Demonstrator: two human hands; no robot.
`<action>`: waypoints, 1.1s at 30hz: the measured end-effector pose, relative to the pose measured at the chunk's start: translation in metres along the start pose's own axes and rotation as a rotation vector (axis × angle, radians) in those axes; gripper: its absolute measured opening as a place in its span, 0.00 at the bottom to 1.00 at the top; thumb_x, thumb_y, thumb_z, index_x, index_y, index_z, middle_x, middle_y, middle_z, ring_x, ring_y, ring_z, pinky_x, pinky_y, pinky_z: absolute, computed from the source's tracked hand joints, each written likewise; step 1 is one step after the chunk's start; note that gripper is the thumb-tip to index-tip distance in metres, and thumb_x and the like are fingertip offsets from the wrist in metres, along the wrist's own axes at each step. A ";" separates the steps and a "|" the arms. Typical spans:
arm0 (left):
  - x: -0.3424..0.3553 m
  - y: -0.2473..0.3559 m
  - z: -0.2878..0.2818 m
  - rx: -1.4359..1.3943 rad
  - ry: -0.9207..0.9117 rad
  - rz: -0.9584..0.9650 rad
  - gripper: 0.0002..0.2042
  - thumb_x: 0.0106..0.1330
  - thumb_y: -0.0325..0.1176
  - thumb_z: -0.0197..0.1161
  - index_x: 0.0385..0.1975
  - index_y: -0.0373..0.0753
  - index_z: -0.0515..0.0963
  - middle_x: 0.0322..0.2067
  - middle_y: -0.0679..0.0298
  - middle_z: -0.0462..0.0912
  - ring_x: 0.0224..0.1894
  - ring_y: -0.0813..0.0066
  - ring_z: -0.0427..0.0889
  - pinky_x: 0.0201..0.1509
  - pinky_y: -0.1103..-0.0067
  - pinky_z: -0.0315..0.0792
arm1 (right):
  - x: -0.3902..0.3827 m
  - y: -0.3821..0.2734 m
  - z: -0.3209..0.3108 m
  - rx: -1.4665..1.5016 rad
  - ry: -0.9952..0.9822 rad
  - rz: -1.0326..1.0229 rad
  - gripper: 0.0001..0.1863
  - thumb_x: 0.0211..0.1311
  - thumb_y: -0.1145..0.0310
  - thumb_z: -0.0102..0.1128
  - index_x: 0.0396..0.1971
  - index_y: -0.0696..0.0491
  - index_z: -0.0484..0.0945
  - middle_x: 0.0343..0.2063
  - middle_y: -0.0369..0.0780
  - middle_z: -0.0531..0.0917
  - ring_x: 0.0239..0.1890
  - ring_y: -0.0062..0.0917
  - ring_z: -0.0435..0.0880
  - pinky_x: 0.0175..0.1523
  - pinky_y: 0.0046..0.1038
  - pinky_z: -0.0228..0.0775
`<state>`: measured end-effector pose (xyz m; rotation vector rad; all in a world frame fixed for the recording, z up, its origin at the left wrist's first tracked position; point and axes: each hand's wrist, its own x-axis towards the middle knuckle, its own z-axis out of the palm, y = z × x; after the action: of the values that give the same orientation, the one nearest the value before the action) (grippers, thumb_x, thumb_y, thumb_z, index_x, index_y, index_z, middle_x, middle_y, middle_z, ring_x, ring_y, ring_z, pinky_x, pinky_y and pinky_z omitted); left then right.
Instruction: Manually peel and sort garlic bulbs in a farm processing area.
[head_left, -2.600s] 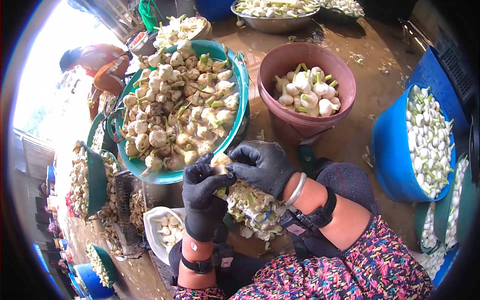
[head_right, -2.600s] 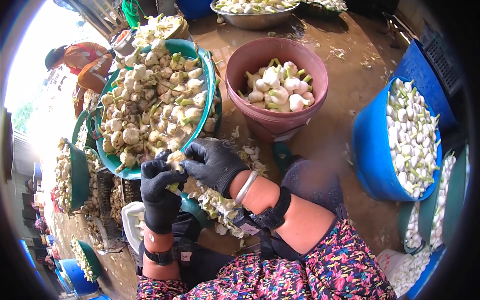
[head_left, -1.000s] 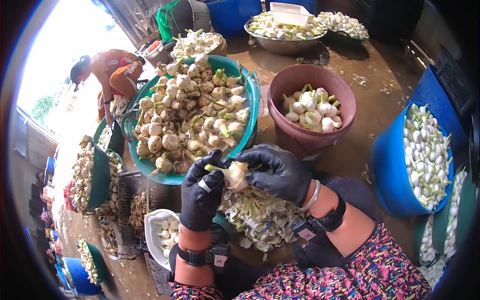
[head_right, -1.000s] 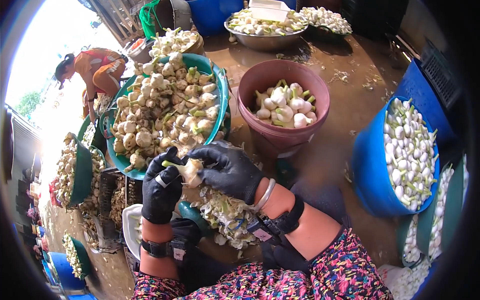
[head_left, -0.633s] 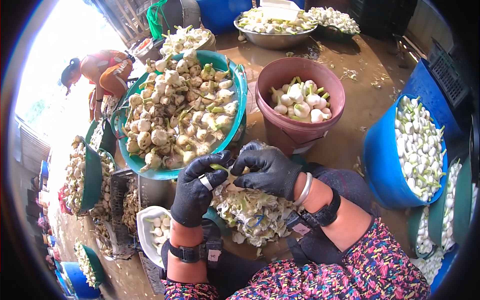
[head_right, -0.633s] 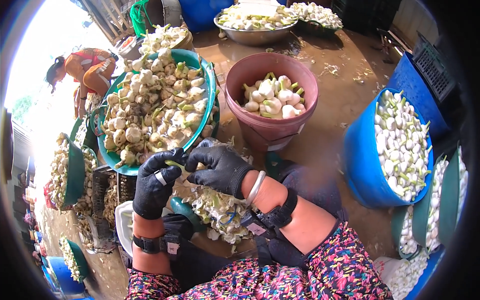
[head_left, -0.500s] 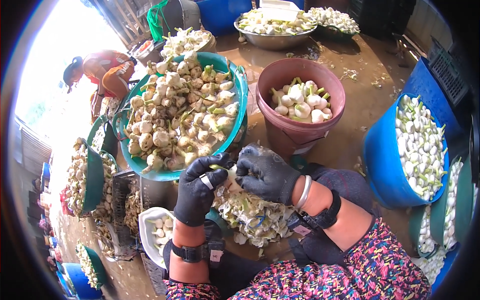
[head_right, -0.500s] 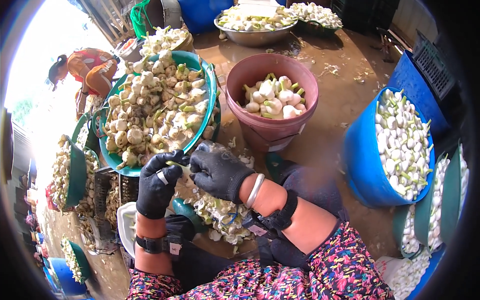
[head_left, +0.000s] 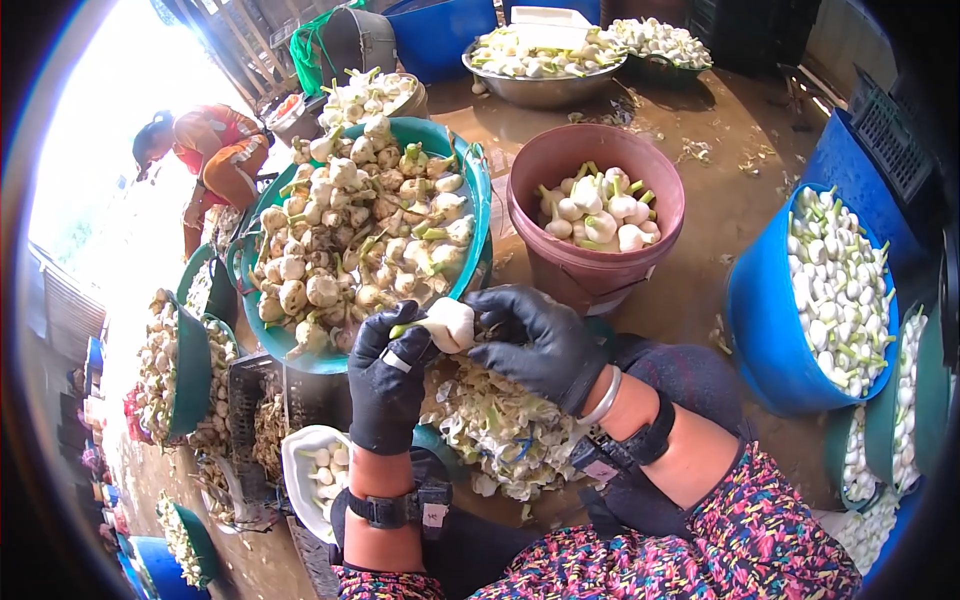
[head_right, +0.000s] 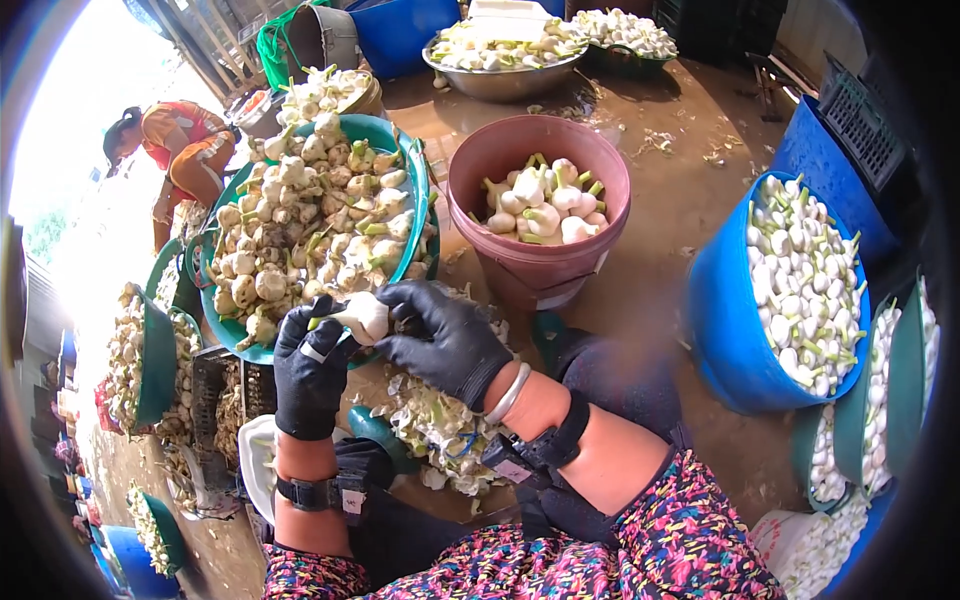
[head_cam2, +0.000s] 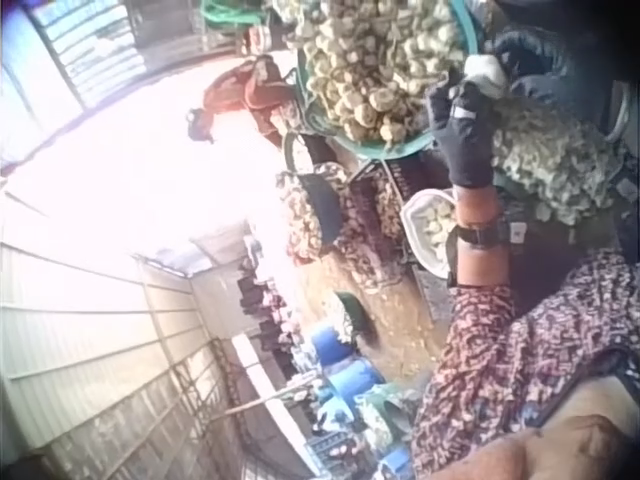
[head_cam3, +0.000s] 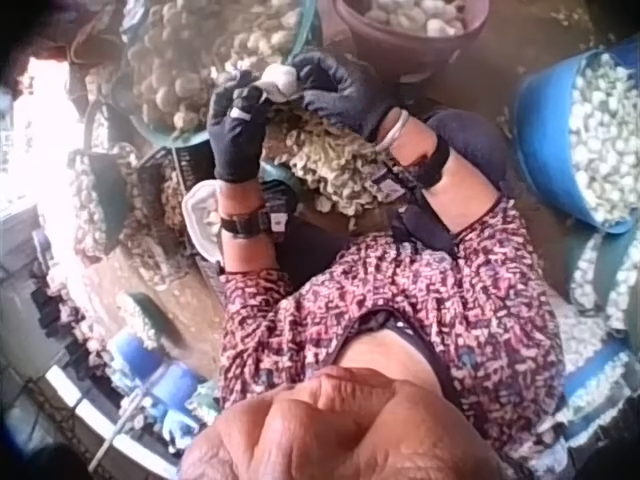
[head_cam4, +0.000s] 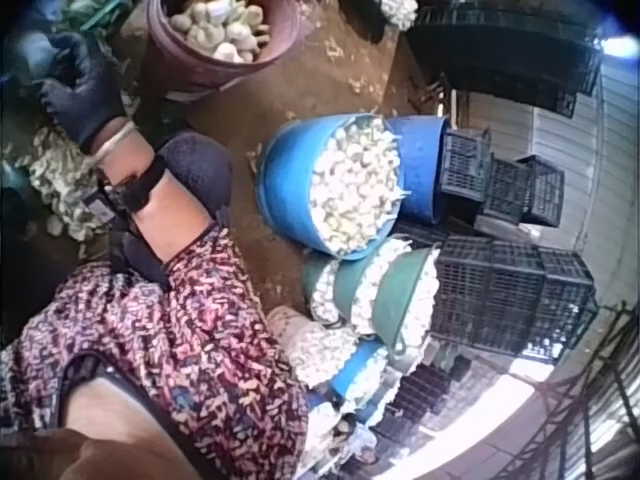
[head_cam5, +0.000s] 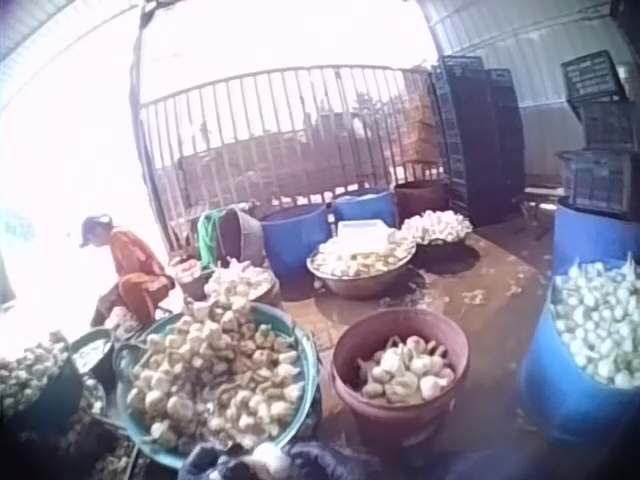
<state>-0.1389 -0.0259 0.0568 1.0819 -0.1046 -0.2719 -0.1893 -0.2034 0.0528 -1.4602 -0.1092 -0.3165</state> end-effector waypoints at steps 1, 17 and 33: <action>0.000 -0.001 -0.001 0.086 -0.004 0.012 0.12 0.58 0.20 0.58 0.42 0.33 0.72 0.42 0.58 0.77 0.44 0.69 0.77 0.50 0.73 0.72 | 0.000 -0.004 0.003 -0.108 0.018 -0.123 0.10 0.48 0.70 0.64 0.31 0.55 0.75 0.25 0.40 0.77 0.28 0.24 0.77 0.38 0.24 0.69; -0.001 0.010 -0.017 0.268 0.102 0.154 0.08 0.63 0.24 0.50 0.38 0.28 0.72 0.31 0.61 0.74 0.30 0.78 0.76 0.35 0.80 0.74 | -0.013 0.031 0.009 -0.703 -0.622 0.083 0.12 0.51 0.64 0.55 0.32 0.55 0.76 0.29 0.47 0.80 0.34 0.42 0.79 0.40 0.37 0.70; 0.048 0.047 -0.047 1.335 -0.090 0.185 0.15 0.55 0.27 0.64 0.42 0.33 0.77 0.34 0.59 0.81 0.38 0.76 0.79 0.45 0.80 0.71 | 0.036 0.020 -0.007 -0.392 -0.154 0.427 0.14 0.49 0.67 0.56 0.38 0.52 0.75 0.26 0.46 0.80 0.31 0.35 0.80 0.40 0.34 0.71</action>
<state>-0.0747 0.0224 0.0736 2.3645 -0.5115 -0.0491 -0.1500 -0.2136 0.0423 -1.8488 0.1500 0.1329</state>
